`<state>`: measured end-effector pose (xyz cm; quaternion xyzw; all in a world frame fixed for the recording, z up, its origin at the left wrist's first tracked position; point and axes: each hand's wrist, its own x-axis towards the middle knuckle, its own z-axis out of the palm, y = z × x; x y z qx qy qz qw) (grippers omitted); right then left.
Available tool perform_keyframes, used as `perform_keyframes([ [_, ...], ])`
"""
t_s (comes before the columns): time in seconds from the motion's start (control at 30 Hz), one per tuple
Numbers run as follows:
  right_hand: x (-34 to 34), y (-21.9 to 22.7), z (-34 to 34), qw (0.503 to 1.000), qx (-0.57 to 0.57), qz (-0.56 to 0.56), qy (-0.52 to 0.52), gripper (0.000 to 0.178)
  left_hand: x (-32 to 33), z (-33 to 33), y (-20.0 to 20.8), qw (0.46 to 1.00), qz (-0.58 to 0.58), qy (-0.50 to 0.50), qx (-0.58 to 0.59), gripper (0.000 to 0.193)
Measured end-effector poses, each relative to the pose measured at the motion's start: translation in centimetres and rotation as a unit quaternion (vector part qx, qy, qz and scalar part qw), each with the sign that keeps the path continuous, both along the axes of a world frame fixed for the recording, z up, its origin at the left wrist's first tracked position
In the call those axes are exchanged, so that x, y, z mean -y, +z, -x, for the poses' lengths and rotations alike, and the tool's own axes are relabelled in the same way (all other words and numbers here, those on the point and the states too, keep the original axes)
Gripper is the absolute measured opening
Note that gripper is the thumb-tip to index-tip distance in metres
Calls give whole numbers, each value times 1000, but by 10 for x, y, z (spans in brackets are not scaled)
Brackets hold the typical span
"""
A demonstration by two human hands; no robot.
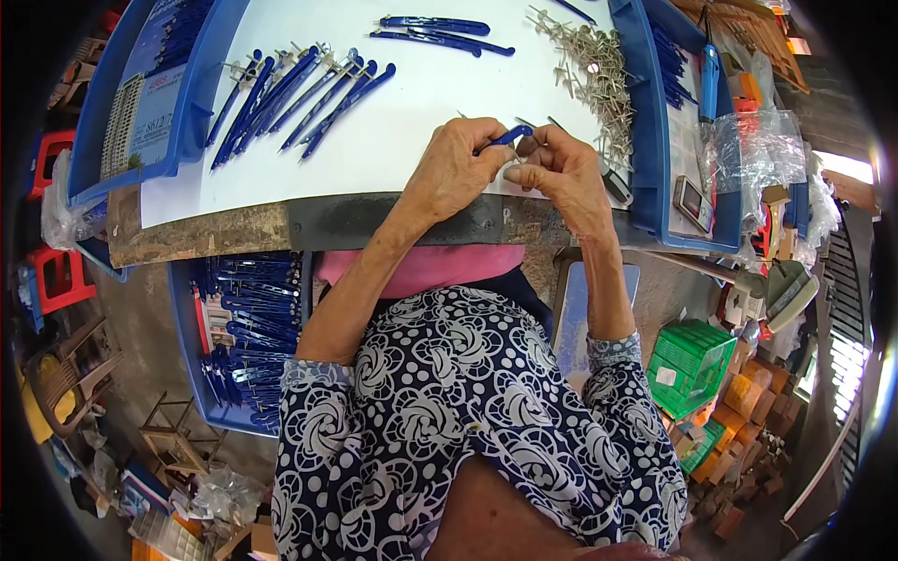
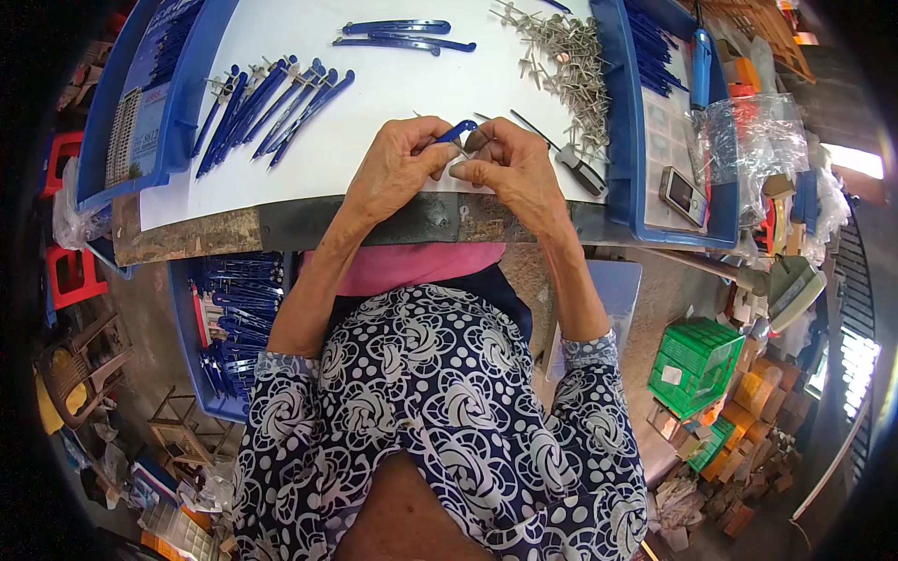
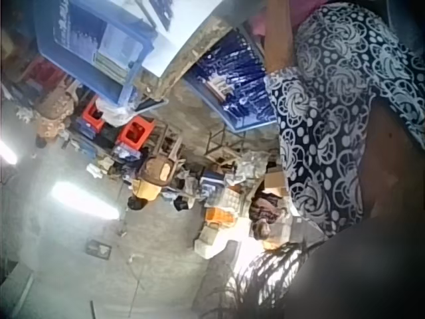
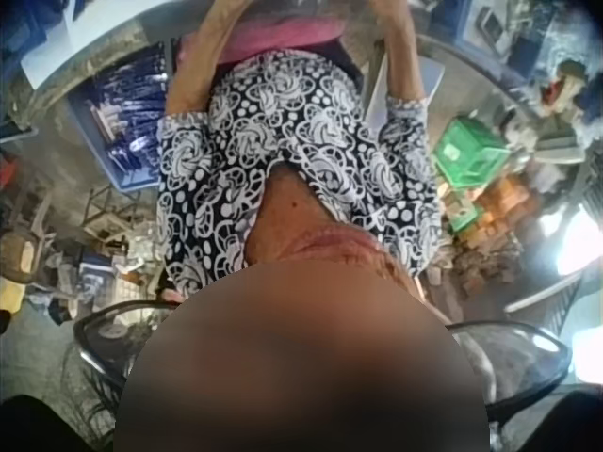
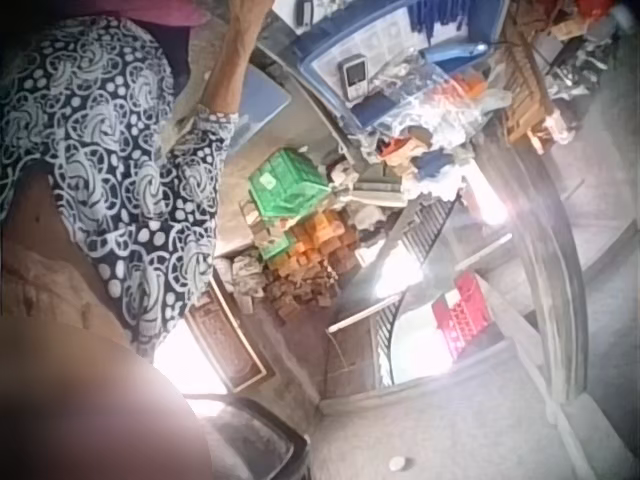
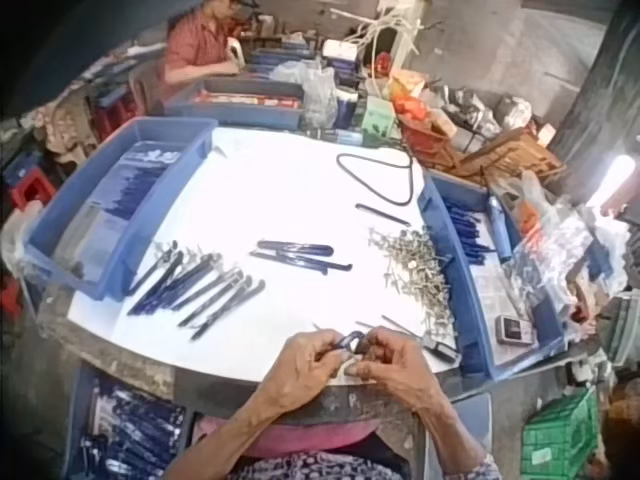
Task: Assembling clips onto blue pen bodies at a manual workstation.
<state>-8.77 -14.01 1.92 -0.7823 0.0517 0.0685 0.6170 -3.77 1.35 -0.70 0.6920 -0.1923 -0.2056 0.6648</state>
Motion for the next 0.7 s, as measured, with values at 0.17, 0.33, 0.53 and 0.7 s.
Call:
perform_keyframes([
  [0.17,5,8,0,992,-82,-97,7,21,0,1,-2,1000,-1,4,1,15],
  [0.33,-1,6,0,996,-58,-65,-3,21,1,1,-1,1000,-7,14,16,16],
  [0.53,-4,2,-2,999,-15,30,3,21,1,1,-1,1000,12,24,8,16],
  [0.7,2,6,0,990,-80,-115,-19,22,-3,-2,0,999,0,-14,-31,12],
])
